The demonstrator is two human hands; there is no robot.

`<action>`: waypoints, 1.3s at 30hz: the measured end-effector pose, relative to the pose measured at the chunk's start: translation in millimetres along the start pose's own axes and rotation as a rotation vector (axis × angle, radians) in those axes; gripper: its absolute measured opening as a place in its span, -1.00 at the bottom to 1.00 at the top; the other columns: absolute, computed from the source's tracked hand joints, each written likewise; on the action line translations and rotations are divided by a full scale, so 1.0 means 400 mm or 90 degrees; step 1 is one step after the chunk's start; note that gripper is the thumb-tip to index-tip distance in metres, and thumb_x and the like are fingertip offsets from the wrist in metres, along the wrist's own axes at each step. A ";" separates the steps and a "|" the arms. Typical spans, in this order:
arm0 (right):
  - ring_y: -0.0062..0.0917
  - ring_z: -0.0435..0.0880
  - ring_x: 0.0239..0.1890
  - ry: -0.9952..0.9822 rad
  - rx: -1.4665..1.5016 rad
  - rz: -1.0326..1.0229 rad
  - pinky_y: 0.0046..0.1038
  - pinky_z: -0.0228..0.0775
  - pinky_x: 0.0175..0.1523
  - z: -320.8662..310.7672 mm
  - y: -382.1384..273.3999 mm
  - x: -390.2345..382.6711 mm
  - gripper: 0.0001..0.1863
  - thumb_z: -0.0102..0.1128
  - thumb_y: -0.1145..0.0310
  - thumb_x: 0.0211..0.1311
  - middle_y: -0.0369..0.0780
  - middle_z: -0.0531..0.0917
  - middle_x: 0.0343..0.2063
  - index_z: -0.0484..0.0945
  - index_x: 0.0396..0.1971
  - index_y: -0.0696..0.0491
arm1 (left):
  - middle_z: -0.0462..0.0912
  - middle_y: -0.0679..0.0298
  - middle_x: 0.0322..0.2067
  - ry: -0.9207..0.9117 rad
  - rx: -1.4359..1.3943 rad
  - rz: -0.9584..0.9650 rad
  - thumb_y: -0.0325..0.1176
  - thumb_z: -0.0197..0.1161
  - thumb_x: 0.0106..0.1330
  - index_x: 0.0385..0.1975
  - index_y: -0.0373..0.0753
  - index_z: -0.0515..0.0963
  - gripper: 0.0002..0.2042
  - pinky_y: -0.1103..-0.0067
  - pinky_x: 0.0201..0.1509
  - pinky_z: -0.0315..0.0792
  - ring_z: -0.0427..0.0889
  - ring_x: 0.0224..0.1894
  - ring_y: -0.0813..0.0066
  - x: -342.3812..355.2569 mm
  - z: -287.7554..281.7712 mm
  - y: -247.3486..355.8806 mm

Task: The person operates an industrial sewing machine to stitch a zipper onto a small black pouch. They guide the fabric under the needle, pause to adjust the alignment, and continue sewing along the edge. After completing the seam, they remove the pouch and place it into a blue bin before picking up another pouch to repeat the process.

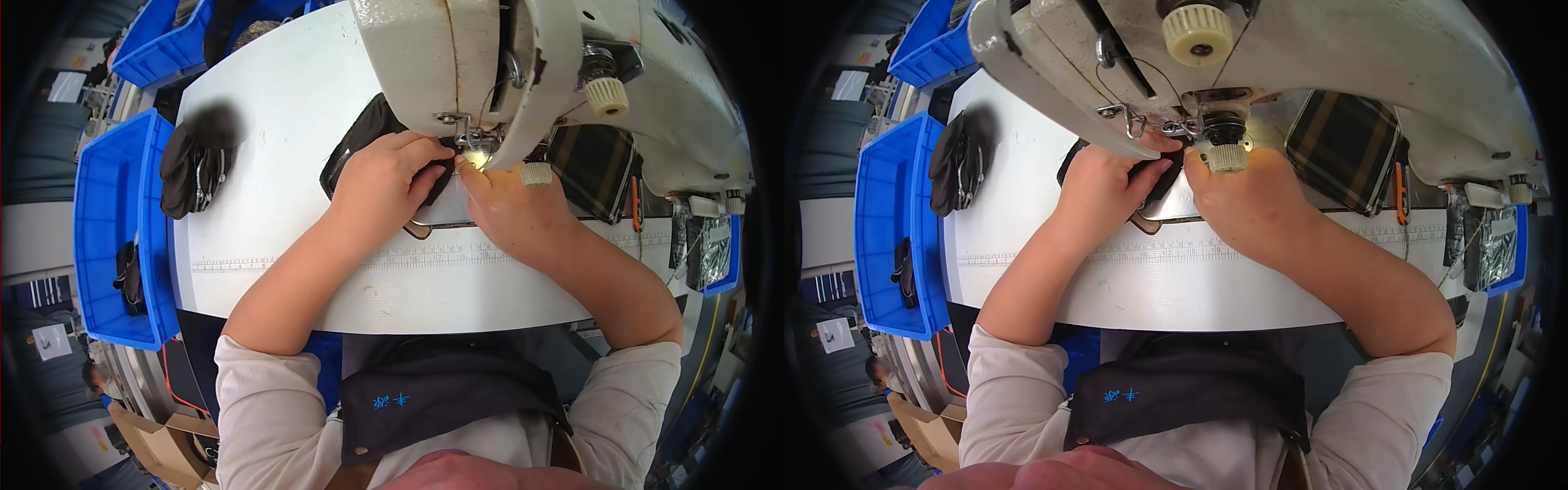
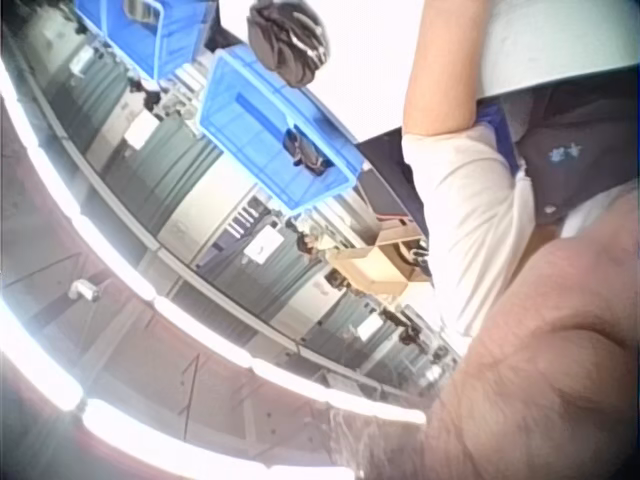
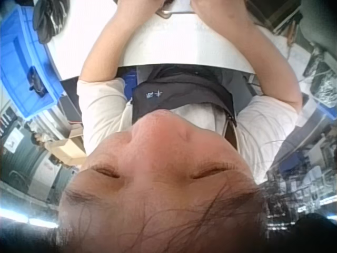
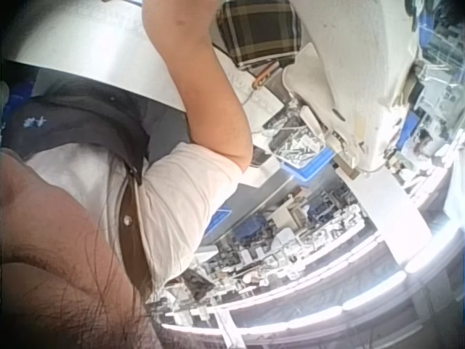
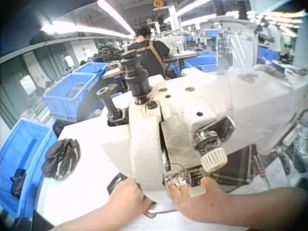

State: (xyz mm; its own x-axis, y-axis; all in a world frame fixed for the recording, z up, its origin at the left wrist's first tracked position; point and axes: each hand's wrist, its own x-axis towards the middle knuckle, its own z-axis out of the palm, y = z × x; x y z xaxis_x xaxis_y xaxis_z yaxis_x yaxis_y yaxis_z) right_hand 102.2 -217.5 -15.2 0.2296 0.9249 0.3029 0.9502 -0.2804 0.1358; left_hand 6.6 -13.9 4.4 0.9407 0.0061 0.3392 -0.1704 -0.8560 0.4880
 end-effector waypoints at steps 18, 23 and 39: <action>-0.51 0.64 -0.59 0.011 0.092 0.006 -0.40 0.48 -0.51 -0.018 -0.009 -0.001 -0.64 0.30 0.39 0.22 -0.34 0.61 -0.55 0.75 0.03 -0.02 | 0.72 0.36 -0.09 -0.004 0.219 0.042 -0.44 0.39 0.25 -0.04 -0.17 0.75 -0.73 0.47 -0.14 0.66 0.73 -0.11 0.39 -0.013 0.011 0.046; -0.41 0.71 -0.59 0.021 0.134 -0.006 -0.35 0.50 -0.46 -0.023 -0.007 0.006 -0.62 0.30 0.45 0.16 -0.29 0.67 -0.64 0.71 0.01 0.15 | 0.74 0.33 -0.15 0.001 0.198 0.008 -0.42 0.36 0.30 -0.06 -0.18 0.76 -0.76 0.46 -0.13 0.66 0.75 -0.13 0.34 -0.008 0.018 0.042; -0.43 0.71 -0.58 0.022 0.109 -0.017 -0.40 0.44 -0.45 -0.025 0.005 0.000 -0.67 0.29 0.48 0.15 -0.28 0.70 -0.63 0.72 -0.06 0.12 | 0.76 0.20 -0.16 0.010 0.031 -0.068 -0.34 0.45 0.28 -0.15 -0.21 0.76 -0.80 0.41 -0.14 0.65 0.77 -0.24 0.18 -0.003 0.020 0.028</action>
State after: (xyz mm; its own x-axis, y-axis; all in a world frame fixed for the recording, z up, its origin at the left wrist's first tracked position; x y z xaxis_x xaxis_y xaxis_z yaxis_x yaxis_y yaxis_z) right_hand 102.0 -220.7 -5.5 0.1988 0.9216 0.3332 0.9786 -0.2050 -0.0169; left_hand 6.0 -27.6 3.1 0.9482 0.1065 0.2992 -0.0541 -0.8741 0.4826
